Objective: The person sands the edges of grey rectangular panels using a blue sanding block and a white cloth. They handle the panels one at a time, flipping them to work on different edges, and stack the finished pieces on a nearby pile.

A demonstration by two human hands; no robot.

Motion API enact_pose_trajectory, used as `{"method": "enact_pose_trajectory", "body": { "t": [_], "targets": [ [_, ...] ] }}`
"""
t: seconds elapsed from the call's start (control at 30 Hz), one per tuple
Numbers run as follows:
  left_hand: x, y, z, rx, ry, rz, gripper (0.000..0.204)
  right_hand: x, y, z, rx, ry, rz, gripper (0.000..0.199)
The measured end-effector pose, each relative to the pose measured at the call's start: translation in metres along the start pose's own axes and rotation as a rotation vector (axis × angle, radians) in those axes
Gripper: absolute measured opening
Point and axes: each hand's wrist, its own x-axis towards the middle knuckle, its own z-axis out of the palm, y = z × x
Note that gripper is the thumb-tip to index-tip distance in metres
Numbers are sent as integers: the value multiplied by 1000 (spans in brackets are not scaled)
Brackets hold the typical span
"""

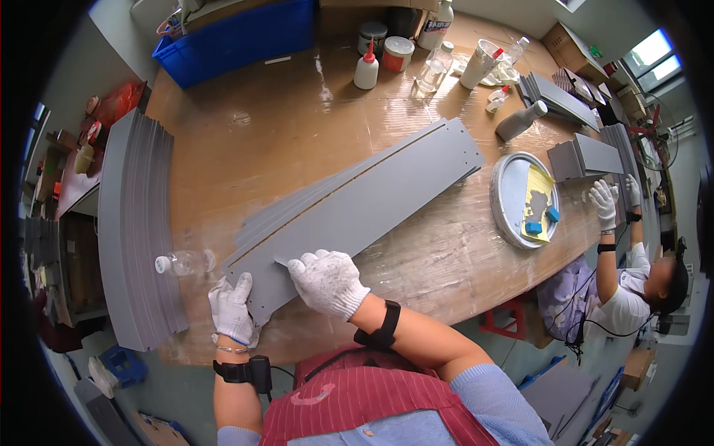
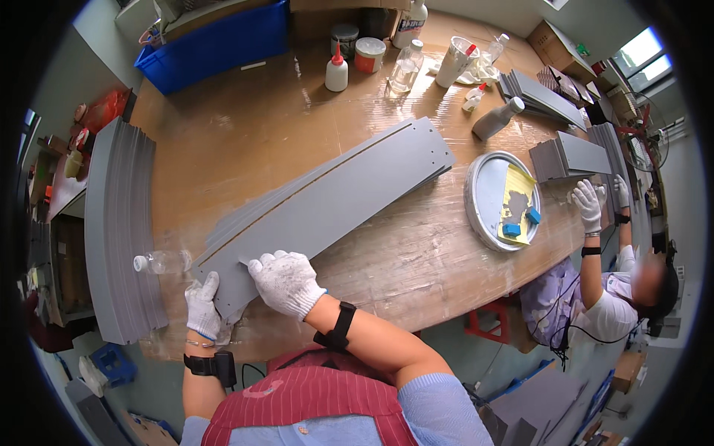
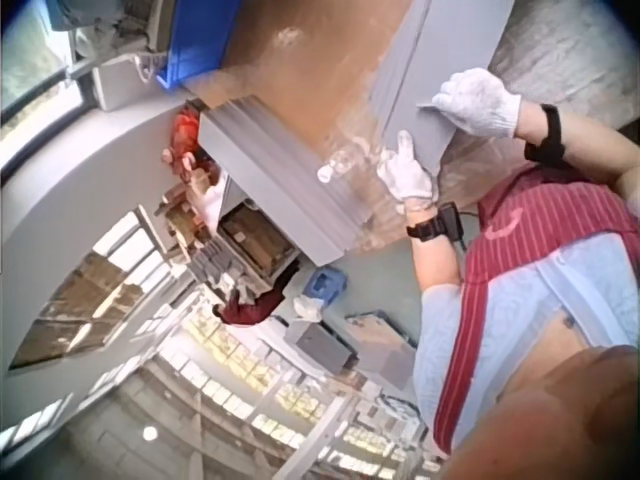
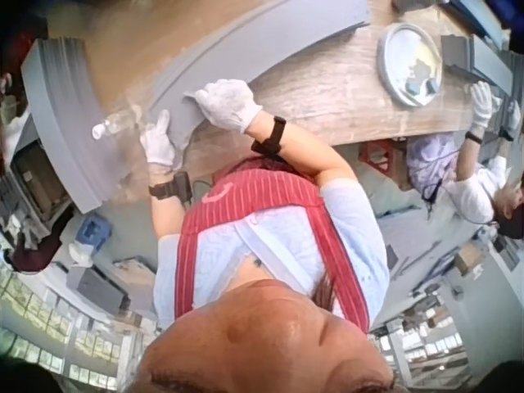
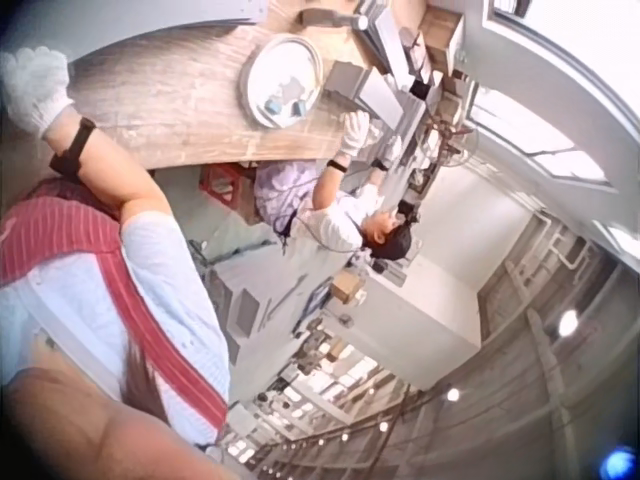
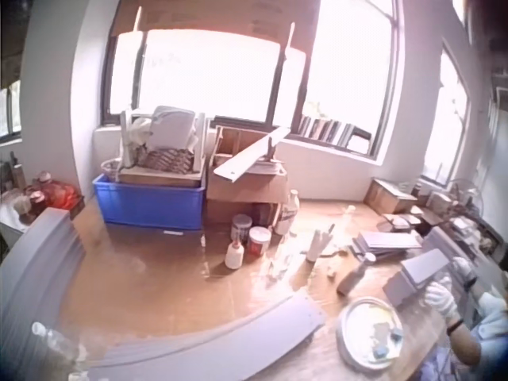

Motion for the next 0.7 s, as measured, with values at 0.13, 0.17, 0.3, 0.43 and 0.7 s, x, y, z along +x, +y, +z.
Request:
{"method": "enact_pose_trajectory", "body": {
  "t": [0.13,0.17,0.3,0.43,0.7],
  "targets": [
    [-4,2,-4,11,34,-20,28,11,41,-12,-101,1,89,6],
    [-6,6,-2,18,50,-38,28,12,68,-19,-166,123,124,3],
    [3,-6,-16,181,89,-56,30,-5,211,-70,-352,405,573,13],
    [1,-19,-44,345,235,19,38,-37,322,-142,-541,325,984,26],
    [-43,-58,-72,-583,-128,-377,68,14,156,-35,-254,272,356,22]
  ]
}}
